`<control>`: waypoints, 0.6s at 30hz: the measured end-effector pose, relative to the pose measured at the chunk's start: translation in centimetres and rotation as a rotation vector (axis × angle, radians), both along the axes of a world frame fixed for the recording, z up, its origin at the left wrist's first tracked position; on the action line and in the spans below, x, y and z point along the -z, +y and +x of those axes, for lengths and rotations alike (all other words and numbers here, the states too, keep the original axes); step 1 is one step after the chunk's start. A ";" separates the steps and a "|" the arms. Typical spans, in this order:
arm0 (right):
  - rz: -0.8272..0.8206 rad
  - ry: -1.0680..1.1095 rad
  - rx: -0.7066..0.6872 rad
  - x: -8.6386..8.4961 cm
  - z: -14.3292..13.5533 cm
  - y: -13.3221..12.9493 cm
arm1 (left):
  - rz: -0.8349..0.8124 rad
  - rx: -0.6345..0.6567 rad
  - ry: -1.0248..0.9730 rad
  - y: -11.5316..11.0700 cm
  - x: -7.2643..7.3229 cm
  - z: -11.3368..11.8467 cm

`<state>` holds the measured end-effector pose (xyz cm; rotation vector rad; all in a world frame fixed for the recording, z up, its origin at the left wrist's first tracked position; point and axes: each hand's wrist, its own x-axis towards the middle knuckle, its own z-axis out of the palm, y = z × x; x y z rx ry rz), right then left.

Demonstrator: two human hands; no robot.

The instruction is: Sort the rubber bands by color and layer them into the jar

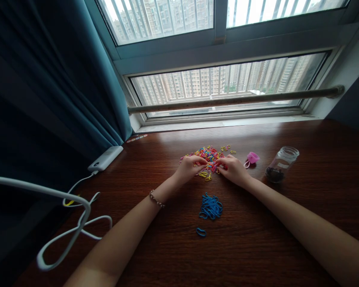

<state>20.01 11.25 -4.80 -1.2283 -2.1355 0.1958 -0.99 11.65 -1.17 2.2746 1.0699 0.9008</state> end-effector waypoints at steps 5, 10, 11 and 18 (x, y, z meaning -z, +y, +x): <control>-0.067 0.054 -0.037 0.0 -0.1 0.1 | -0.582 0.443 0.106 -1.8 -1.4 1.1; -0.097 0.095 -0.146 -0.3 -0.3 0.0 | -0.736 0.594 0.212 -2.3 -1.1 1.2; -0.101 0.097 -0.171 -0.3 -0.3 0.0 | -0.727 0.590 0.218 -2.2 -1.1 1.2; -0.060 0.156 -0.151 -0.1 -0.4 0.0 | -0.352 0.256 0.120 -0.6 -0.8 0.2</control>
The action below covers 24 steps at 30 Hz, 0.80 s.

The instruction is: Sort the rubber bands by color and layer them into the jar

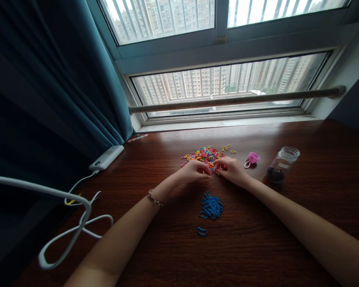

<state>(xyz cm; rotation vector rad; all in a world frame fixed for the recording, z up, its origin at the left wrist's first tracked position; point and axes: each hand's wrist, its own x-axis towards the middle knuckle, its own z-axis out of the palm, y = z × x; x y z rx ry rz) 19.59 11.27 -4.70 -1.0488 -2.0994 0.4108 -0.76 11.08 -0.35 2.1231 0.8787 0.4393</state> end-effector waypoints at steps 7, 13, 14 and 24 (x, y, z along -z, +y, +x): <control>0.104 0.005 0.146 0.2 0.8 0.5 | 0.571 -0.462 -0.006 2.4 1.7 -1.8; 0.167 -0.134 0.019 -0.8 0.0 -0.9 | 0.763 -0.311 -0.001 2.7 2.8 -2.3; 0.173 -0.165 -0.002 -1.0 -0.1 -1.1 | 0.770 -0.251 0.017 2.5 2.9 -2.2; 0.227 -0.254 -0.014 -1.1 -0.1 -1.3 | 0.763 -0.162 0.218 1.8 3.1 -2.0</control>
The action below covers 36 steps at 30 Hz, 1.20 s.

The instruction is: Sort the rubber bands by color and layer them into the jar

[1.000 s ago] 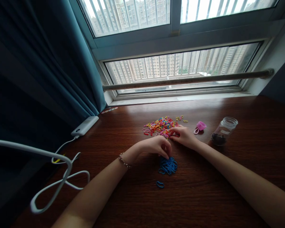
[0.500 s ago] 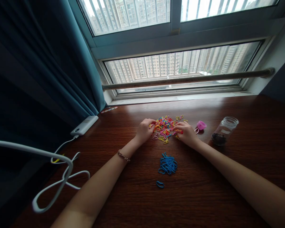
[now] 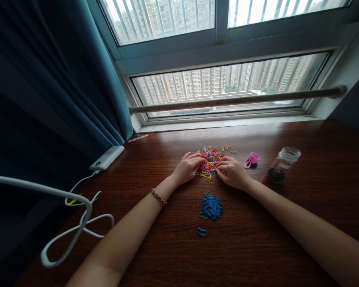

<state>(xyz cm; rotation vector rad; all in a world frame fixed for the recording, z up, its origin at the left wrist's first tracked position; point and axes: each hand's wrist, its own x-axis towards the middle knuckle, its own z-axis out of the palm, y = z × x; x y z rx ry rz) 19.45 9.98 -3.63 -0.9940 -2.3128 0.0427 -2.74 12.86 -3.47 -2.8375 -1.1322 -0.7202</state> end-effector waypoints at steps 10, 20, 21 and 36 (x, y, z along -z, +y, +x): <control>-0.032 0.288 0.162 0.2 0.2 0.5 | 0.066 -0.099 -0.032 0.2 0.1 -0.1; -0.094 0.388 0.159 -0.2 0.1 0.3 | 0.003 -0.041 0.059 -0.2 -0.1 0.2; -0.096 0.389 0.158 -0.2 0.1 0.4 | 0.000 -0.041 0.064 -0.2 -0.1 0.2; -0.105 0.448 0.203 -1.0 -0.3 -0.2 | 0.007 0.028 0.040 0.1 0.0 0.0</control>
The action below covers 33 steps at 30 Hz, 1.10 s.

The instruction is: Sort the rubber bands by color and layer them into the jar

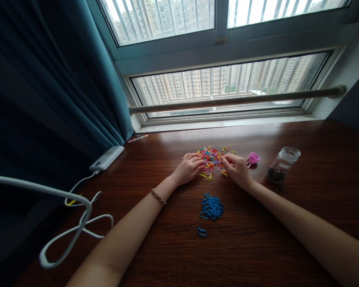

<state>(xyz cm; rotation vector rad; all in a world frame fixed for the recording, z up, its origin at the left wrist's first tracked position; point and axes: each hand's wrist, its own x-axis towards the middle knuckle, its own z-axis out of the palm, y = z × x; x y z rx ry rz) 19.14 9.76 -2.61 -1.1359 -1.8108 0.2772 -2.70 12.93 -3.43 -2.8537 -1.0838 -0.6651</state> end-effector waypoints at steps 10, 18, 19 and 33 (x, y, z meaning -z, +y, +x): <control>-0.007 0.025 -0.006 -0.2 -0.2 -0.2 | 0.037 -0.012 -0.041 0.1 0.0 0.0; -0.012 0.029 -0.015 -0.1 -0.3 -0.1 | 0.010 0.024 0.028 -0.2 -0.1 0.1; -0.012 0.029 -0.015 -0.1 -0.3 -0.1 | 0.009 0.018 0.033 -0.2 -0.1 0.1; -0.172 0.182 -0.110 -0.5 -0.4 -0.5 | 0.070 -0.091 -0.264 1.1 1.0 -0.6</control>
